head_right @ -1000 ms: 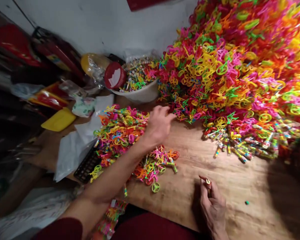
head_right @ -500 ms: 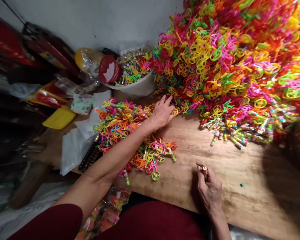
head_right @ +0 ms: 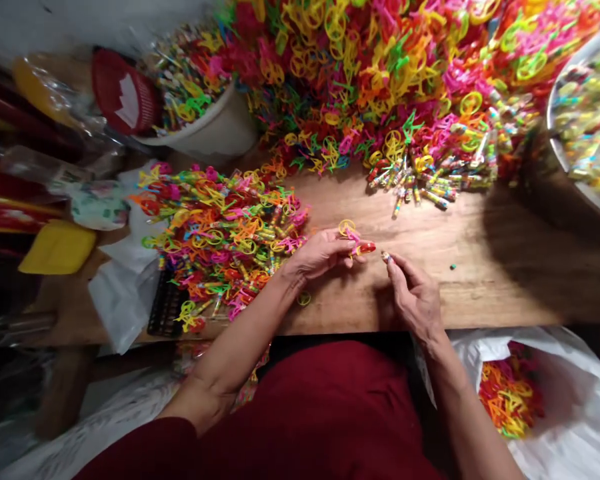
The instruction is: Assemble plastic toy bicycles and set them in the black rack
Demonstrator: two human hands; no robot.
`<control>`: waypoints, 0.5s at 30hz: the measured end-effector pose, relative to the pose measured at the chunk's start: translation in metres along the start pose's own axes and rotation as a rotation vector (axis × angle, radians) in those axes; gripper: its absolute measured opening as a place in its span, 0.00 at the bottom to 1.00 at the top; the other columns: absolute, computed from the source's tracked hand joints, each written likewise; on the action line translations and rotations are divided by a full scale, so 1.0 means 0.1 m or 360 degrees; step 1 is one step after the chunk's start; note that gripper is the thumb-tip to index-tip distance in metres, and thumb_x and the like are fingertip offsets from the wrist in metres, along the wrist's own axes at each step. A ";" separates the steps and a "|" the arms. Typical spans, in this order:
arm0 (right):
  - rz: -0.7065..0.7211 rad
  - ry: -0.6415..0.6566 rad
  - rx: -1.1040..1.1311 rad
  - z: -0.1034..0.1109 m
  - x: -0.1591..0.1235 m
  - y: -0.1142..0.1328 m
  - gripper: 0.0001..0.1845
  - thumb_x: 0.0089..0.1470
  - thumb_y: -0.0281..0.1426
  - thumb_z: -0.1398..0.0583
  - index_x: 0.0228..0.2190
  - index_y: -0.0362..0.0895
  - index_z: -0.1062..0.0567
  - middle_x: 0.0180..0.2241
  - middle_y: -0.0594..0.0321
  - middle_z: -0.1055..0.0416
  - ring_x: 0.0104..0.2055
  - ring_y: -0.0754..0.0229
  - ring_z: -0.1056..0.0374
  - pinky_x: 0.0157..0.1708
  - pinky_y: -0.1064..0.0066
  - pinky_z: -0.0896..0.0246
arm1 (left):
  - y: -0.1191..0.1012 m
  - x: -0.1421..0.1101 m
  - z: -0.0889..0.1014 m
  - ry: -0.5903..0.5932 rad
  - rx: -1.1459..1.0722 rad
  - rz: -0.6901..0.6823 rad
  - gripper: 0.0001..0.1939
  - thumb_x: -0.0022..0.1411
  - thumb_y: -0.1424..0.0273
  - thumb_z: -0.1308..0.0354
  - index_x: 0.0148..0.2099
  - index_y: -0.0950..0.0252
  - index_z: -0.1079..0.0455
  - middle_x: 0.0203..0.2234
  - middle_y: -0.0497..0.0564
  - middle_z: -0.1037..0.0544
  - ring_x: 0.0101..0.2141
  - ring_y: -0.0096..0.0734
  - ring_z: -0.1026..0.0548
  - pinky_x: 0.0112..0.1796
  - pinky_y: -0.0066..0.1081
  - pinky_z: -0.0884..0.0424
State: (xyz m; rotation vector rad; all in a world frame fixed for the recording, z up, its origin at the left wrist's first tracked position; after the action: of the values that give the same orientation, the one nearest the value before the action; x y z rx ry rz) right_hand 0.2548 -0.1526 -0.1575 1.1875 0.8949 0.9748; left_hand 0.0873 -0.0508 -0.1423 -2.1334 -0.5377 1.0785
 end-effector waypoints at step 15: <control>0.0359 0.0477 0.0013 -0.01 0.25 0.26 0.08 0.63 0.36 0.36 0.42 0.50 0.17 0.40 0.60 0.18 0.43 0.56 0.23 0.45 0.64 0.28 | 0.14 -0.05 -0.19 0.0382 0.0100 0.0159 0.26 0.55 0.55 0.26 0.42 0.72 0.27 0.31 0.54 0.18 0.24 0.27 0.20 0.22 0.22 0.27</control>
State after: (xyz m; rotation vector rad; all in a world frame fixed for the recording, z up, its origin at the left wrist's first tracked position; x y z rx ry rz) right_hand 0.2588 -0.1261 -0.1334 1.1850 1.0142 1.3593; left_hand 0.1011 -0.0709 -0.1423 -2.2140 -0.2839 0.8630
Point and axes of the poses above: each hand's wrist, its own x-axis towards the middle knuckle, its own z-axis out of the back of the hand, y = z × x, the point moved 5 cm from there along x, towards the middle knuckle
